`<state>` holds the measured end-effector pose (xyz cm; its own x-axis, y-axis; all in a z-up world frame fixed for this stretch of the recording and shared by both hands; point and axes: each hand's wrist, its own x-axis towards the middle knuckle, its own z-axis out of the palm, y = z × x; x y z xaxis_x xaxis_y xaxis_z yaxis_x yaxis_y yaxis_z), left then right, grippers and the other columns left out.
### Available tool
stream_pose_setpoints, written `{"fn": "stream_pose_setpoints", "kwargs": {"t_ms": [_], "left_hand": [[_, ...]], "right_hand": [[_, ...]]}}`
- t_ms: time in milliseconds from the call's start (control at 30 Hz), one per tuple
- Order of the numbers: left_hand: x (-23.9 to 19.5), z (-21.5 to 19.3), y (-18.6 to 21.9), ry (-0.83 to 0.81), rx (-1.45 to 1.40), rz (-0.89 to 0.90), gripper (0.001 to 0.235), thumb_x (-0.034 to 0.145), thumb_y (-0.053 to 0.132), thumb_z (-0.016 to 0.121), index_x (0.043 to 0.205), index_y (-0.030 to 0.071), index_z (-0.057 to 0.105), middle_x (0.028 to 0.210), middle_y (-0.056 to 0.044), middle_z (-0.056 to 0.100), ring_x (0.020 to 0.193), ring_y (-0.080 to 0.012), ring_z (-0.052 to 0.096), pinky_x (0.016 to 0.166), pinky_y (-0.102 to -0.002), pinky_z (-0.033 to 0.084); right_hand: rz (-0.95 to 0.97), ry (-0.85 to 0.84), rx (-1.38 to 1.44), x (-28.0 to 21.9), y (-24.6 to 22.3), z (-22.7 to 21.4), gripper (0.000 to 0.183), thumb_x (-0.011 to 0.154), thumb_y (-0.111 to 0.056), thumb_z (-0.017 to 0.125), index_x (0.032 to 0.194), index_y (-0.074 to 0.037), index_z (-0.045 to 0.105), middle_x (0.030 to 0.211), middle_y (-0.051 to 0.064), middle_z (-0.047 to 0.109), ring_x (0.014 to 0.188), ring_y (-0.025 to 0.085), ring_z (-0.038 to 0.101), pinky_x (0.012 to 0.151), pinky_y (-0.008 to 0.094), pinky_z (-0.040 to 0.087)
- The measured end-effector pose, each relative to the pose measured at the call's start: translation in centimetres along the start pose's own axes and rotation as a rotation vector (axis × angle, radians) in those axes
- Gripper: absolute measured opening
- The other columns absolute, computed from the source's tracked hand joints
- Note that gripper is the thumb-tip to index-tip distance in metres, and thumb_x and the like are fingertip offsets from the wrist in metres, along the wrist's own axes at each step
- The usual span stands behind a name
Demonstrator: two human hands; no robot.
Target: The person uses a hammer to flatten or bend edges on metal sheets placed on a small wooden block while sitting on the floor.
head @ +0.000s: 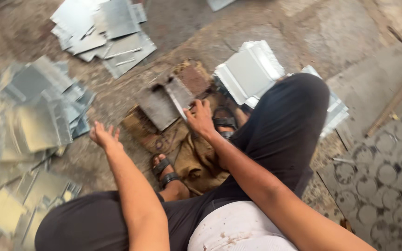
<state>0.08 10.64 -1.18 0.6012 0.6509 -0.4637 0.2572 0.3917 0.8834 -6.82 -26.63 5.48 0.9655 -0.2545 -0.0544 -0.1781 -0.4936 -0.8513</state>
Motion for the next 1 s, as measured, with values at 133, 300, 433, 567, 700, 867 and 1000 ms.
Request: {"fn": "stream_pose_setpoints", "kwargs": {"t_ms": [133, 300, 433, 567, 700, 867, 1000], "left_hand": [[-1.2, 2.5, -2.3, -0.077, 0.056, -0.005, 0.046, 0.098, 0.035, 0.063, 0.137, 0.020, 0.045, 0.141, -0.009, 0.062, 0.097, -0.0320, 0.070, 0.068, -0.040, 0.059], [-0.2, 5.6, -1.8, -0.132, 0.040, 0.093, 0.028, 0.100, 0.029, 0.063, 0.121, 0.016, 0.051, 0.119, -0.008, 0.070, 0.070, -0.0249, 0.073, 0.054, -0.035, 0.056], [-1.2, 7.8, -2.8, -0.188, 0.102, 0.120, 0.025, 0.104, 0.029, 0.061, 0.120, 0.013, 0.052, 0.116, -0.010, 0.073, 0.072, -0.0220, 0.074, 0.055, -0.033, 0.058], [-2.2, 8.6, -3.6, -0.269, 0.111, 0.180, 0.028, 0.107, 0.031, 0.062, 0.124, 0.012, 0.051, 0.117, -0.010, 0.073, 0.076, -0.0198, 0.074, 0.056, -0.031, 0.059], [-2.6, 6.1, -4.5, -0.200, 0.117, 0.290, 0.034, 0.109, 0.035, 0.058, 0.120, 0.006, 0.045, 0.102, -0.015, 0.069, 0.066, -0.0251, 0.069, 0.048, -0.032, 0.054], [-3.6, 3.6, -6.5, -0.162, 0.263, 0.395, 0.037, 0.106, 0.038, 0.057, 0.124, 0.007, 0.049, 0.109, -0.014, 0.064, 0.085, -0.0292, 0.064, 0.063, -0.041, 0.053], [-7.0, 2.2, -8.2, -0.110, 0.978, 0.418, 0.043, 0.103, 0.042, 0.053, 0.130, 0.008, 0.052, 0.127, -0.017, 0.059, 0.109, -0.0382, 0.056, 0.084, -0.051, 0.048]], "right_hand": [[-0.126, 0.023, 0.438, 0.3, -7.8, -11.8, 0.042, 0.099, -0.031, 0.069, 0.132, -0.009, 0.055, 0.120, 0.017, 0.050, 0.094, 0.021, 0.062, 0.079, 0.035, 0.056], [-0.573, 0.484, 0.588, -0.7, -5.2, -30.3, 0.027, 0.103, -0.003, 0.061, 0.130, -0.004, 0.057, 0.118, 0.009, 0.054, 0.102, 0.020, 0.058, 0.085, 0.033, 0.059], [-0.417, 0.742, 0.352, 2.5, 6.7, -39.2, 0.018, 0.108, -0.009, 0.065, 0.125, -0.004, 0.059, 0.117, 0.011, 0.061, 0.101, 0.019, 0.063, 0.077, 0.034, 0.062], [-0.010, 0.624, -0.309, 1.9, 22.2, -34.4, 0.063, 0.096, -0.034, 0.081, 0.142, -0.004, 0.049, 0.135, 0.021, 0.054, 0.119, 0.035, 0.055, 0.097, 0.048, 0.050], [0.306, 0.209, -0.536, -3.3, 31.8, -27.9, 0.106, 0.084, -0.051, 0.082, 0.165, -0.015, 0.023, 0.166, 0.032, 0.017, 0.149, 0.050, 0.021, 0.119, 0.062, 0.023], [0.244, 0.164, -0.730, -2.1, 33.3, -26.1, 0.118, 0.078, -0.054, 0.080, 0.172, -0.016, 0.019, 0.175, 0.021, 0.015, 0.161, 0.043, 0.011, 0.118, 0.074, 0.017], [-0.010, 0.256, -0.474, -1.6, 29.1, -27.1, 0.088, 0.106, -0.060, 0.062, 0.168, -0.013, 0.023, 0.177, 0.026, 0.017, 0.166, 0.044, 0.010, 0.125, 0.076, 0.009]]}}
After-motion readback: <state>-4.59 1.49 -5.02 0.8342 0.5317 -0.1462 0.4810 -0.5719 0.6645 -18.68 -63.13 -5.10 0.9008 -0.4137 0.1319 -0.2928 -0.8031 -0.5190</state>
